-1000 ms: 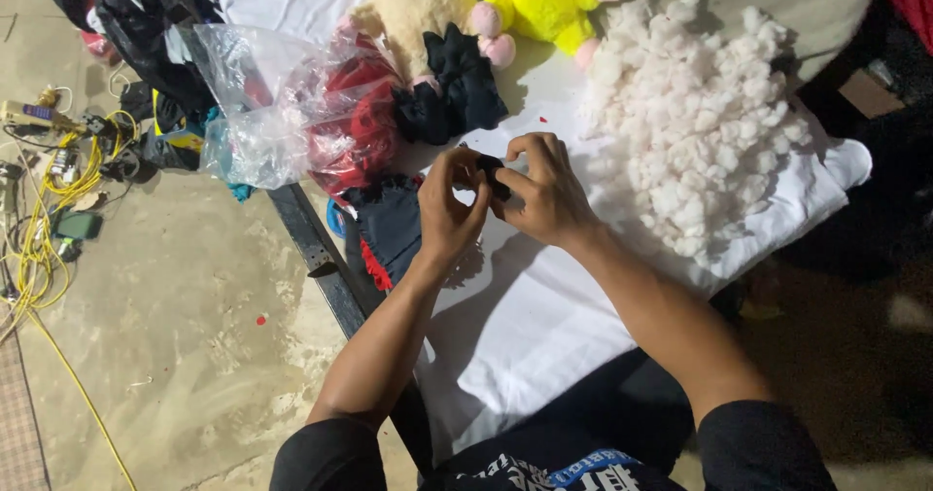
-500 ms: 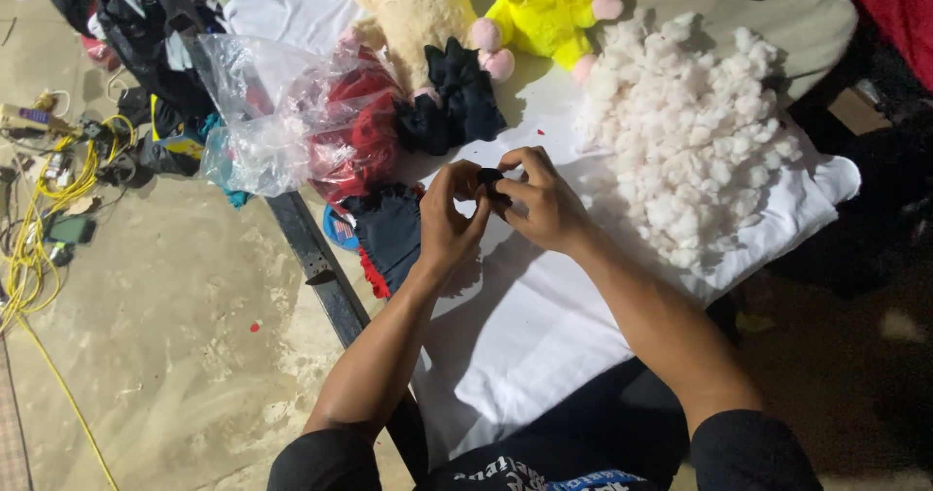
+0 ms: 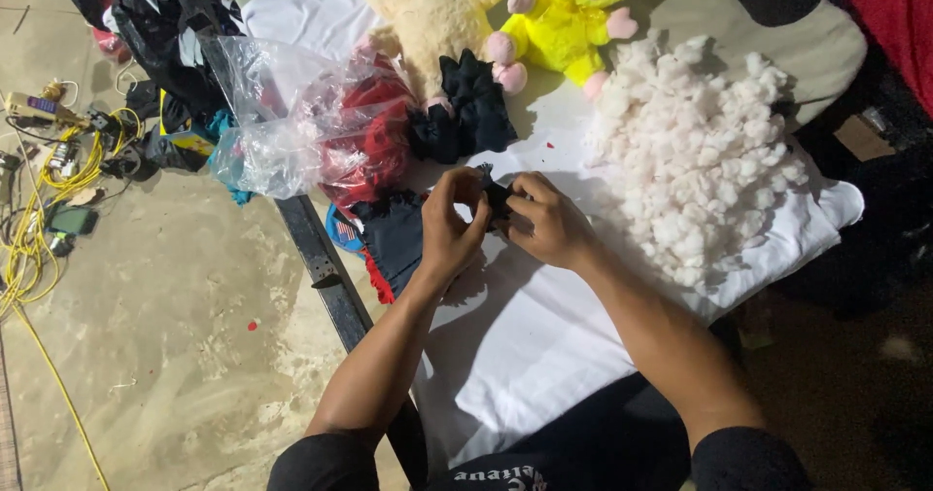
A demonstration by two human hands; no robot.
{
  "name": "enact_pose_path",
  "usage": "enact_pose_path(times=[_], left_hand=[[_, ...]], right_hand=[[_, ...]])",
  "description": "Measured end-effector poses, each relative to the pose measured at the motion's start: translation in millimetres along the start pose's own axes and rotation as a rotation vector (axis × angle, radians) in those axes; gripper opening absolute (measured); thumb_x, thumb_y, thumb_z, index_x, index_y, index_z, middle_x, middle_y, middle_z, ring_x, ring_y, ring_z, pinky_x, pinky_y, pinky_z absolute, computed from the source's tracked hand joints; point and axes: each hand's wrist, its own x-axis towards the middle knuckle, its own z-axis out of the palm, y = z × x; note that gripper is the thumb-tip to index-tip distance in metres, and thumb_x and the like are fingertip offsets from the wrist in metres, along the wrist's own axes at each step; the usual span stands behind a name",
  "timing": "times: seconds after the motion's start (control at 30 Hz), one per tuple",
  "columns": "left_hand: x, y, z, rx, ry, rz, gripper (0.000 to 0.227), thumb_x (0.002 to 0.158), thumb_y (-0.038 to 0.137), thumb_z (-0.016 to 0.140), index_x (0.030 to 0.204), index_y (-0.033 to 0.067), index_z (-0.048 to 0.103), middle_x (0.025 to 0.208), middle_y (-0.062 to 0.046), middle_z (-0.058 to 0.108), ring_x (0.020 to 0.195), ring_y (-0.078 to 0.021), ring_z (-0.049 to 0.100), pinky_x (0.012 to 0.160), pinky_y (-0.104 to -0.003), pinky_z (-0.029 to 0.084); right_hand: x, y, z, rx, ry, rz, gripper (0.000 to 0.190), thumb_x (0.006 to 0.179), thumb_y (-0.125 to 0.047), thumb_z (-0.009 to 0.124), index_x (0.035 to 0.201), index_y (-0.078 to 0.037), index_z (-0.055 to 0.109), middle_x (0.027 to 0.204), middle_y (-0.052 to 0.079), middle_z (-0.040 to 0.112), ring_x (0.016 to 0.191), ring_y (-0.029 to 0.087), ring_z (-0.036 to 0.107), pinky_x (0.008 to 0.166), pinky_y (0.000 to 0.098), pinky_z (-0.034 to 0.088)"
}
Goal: Stuffing a small black fabric toy component with white polyester fiberfill by hand.
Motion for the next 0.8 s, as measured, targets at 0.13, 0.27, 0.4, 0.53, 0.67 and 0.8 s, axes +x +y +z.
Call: enact_pose_path(times=[0.13,0.27,0.4,0.53,0.67,0.8], left_hand=[[-0.7,5.8,0.7,-0.006,0.002,0.005,0.031,0.085,-0.003,0.069,0.116,0.0007,0.063,0.078,-0.014,0.065,0.064,-0.0298,0.070,0.055,-0.037,0.059],[-0.6,13.6,1.5,-0.004,-0.003,0.013,0.031,0.086,-0.004,0.068,0.116,-0.0003,0.062,0.081,-0.018,0.066,0.068,-0.0345,0.071,0.058,-0.042,0.060],[0.3,8.5,1.7,-0.001,0.003,0.013,0.031,0.085,-0.005,0.069,0.115,-0.0001,0.062,0.082,-0.018,0.066,0.070,-0.0355,0.071,0.061,-0.043,0.061],[2.9,6.3,-1.7,-0.018,0.001,0.006,0.030,0.087,-0.004,0.066,0.116,0.0021,0.062,0.083,-0.016,0.067,0.072,-0.0339,0.072,0.064,-0.043,0.061],[8.6,5.2,-2.2,-0.033,0.016,0.003,0.027,0.089,-0.002,0.066,0.116,0.0020,0.062,0.080,-0.015,0.066,0.070,-0.0305,0.070,0.064,-0.040,0.060],[7.3,2.1,-6.2,-0.017,0.022,-0.016,0.027,0.089,-0.002,0.066,0.116,0.0024,0.063,0.080,-0.014,0.066,0.071,-0.0304,0.070,0.065,-0.041,0.060]], right_hand=[[-1.3,-1.9,1.7,-0.013,0.002,0.033,0.015,0.092,-0.015,0.068,0.082,-0.004,0.064,0.082,0.006,0.050,0.080,0.026,0.061,0.065,0.0359,0.054],[-3.4,-0.3,-2.2,0.046,0.007,0.017,0.012,0.081,0.001,0.066,0.091,-0.003,0.068,0.079,0.006,0.054,0.076,0.026,0.063,0.064,0.0359,0.055],[2.5,-6.9,-12.5,0.071,0.063,-0.011,0.019,0.079,0.003,0.069,0.097,-0.003,0.069,0.077,0.007,0.056,0.074,0.024,0.064,0.064,0.0340,0.055],[-2.7,-4.0,-8.6,0.149,0.105,-0.006,0.023,0.083,0.001,0.067,0.105,-0.004,0.070,0.079,0.007,0.059,0.076,0.025,0.065,0.064,0.0349,0.056],[-7.6,6.2,-6.3,0.323,0.196,0.069,0.037,0.100,-0.017,0.057,0.135,-0.003,0.059,0.080,0.006,0.066,0.070,0.018,0.065,0.068,0.0321,0.055],[-6.2,7.8,-8.6,0.349,0.211,0.086,0.036,0.103,-0.022,0.053,0.133,-0.002,0.058,0.077,0.002,0.066,0.067,0.015,0.062,0.067,0.0293,0.054]])
